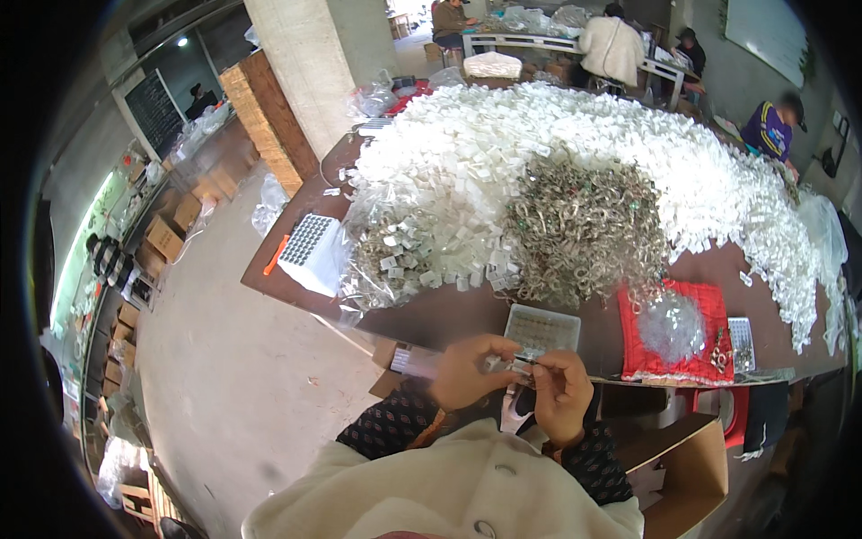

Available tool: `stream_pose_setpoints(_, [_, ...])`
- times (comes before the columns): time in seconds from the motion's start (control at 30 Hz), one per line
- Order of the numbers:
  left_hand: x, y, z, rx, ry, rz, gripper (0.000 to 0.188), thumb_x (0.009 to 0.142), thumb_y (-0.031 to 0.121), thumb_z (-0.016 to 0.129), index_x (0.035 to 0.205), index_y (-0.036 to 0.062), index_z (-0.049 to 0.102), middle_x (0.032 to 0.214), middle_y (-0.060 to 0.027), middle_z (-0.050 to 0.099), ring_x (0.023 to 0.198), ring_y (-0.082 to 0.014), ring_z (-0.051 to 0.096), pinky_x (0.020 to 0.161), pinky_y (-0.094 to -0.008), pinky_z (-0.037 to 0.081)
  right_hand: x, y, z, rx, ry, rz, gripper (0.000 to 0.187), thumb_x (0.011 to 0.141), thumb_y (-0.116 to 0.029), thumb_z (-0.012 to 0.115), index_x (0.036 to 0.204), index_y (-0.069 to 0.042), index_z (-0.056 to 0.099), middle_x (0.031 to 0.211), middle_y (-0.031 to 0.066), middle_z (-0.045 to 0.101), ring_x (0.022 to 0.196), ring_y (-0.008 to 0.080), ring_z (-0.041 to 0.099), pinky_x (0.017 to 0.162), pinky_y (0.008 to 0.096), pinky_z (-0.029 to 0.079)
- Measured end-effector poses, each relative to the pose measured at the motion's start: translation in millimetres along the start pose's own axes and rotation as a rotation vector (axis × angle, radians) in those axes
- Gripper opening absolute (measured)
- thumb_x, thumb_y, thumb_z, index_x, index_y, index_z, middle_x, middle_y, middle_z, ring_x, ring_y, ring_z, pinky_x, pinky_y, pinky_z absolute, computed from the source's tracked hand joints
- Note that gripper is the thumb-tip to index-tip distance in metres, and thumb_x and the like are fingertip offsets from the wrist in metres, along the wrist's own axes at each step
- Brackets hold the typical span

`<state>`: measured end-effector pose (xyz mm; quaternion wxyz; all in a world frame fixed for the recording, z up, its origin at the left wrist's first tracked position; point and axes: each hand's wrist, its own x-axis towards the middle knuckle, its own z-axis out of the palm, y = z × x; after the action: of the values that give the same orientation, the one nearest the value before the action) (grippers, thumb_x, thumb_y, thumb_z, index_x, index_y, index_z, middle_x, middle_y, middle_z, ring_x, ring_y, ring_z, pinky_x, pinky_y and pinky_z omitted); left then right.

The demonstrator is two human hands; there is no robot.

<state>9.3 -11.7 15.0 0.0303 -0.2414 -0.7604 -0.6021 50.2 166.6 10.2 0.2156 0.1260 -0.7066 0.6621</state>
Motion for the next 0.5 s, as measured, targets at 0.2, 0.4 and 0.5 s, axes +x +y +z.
stream_pose_setpoints(0.2, [-14,1,9,-0.148,0.171,-0.076,0.04,0.079,0.01,0.084,0.114,0.0001,0.067,0.098,-0.0062,0.07,0.087,-0.0091,0.062,0.076,-0.0265,0.052,-6,1,10,0.08,0.08,-0.015,0.009,0.1,-0.001,0.056,0.108,-0.001,0.054,0.102,0.0047,0.056,0.086,0.0113,0.063,0.078,0.0237,0.051])
stream_pose_setpoints(0.4, [-22,-8,18,-0.444,0.148,-0.267,0.037,0.082,0.005,0.079,0.116,-0.0024,0.067,0.106,-0.0055,0.07,0.095,-0.0107,0.064,0.081,-0.0243,0.053,-11,1,10,0.092,0.127,0.021,0.01,0.098,-0.001,0.058,0.107,-0.001,0.055,0.102,0.006,0.056,0.085,0.0115,0.062,0.078,0.0238,0.051])
stream_pose_setpoints(0.5, [-24,-13,32,-0.721,0.157,-0.287,0.032,0.087,0.008,0.077,0.117,0.001,0.068,0.097,-0.0001,0.071,0.072,-0.0012,0.057,0.059,-0.0177,0.044,-10,4,11,0.107,0.178,0.032,0.01,0.099,-0.004,0.058,0.108,-0.001,0.056,0.103,0.0053,0.056,0.083,0.0106,0.06,0.076,0.0244,0.051])
